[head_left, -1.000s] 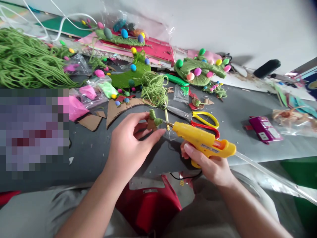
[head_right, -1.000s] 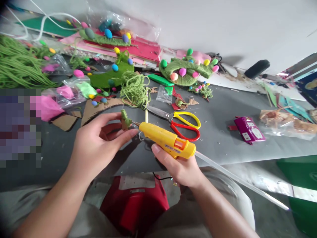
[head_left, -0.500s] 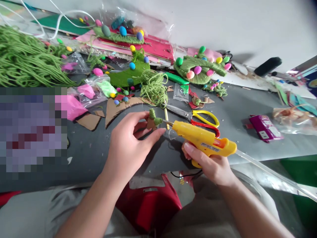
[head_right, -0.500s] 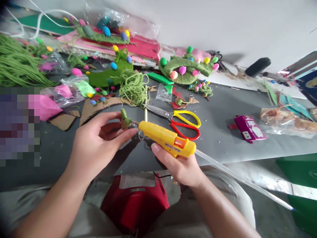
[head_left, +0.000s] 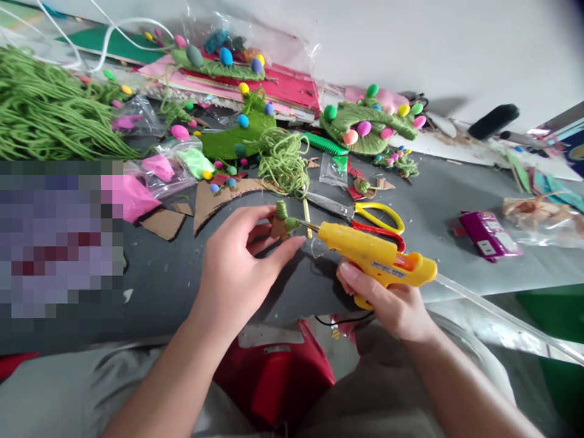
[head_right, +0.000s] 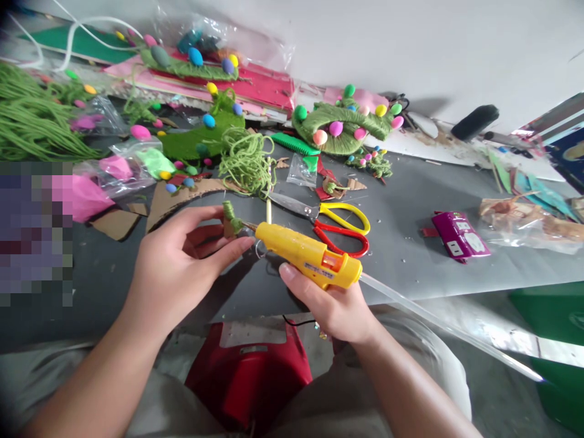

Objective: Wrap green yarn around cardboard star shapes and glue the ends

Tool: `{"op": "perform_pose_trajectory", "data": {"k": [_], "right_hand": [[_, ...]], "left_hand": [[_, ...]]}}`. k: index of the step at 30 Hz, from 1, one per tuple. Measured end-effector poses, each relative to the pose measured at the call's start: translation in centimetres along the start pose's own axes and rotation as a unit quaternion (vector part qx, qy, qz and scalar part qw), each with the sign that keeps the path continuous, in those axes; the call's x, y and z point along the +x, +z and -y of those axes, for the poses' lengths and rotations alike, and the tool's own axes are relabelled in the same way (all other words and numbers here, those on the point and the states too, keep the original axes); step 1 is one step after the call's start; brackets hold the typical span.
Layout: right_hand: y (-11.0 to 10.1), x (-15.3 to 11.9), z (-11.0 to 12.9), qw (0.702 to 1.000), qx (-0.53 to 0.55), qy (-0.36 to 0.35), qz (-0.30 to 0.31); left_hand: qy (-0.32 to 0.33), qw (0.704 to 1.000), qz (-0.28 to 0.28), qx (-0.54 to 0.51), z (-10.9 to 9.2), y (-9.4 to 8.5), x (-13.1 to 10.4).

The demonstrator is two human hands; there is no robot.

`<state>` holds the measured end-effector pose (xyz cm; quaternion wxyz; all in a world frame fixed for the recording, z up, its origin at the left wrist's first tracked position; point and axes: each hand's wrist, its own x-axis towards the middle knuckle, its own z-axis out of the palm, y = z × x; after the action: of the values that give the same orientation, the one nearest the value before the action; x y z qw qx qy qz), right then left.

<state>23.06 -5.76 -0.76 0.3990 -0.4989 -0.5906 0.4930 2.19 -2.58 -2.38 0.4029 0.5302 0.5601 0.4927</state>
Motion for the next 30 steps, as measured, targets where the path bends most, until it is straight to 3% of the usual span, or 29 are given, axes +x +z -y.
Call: {"op": "perform_pose_trajectory", "data": {"k": [30], "right_hand": [[-0.01, 0.09, 0.17, 1.0, -0.011, 0.003, 0.002]], "left_hand": [[-0.023, 0.999, 0.009, -0.028, -0.26, -0.13, -0.04]]}}
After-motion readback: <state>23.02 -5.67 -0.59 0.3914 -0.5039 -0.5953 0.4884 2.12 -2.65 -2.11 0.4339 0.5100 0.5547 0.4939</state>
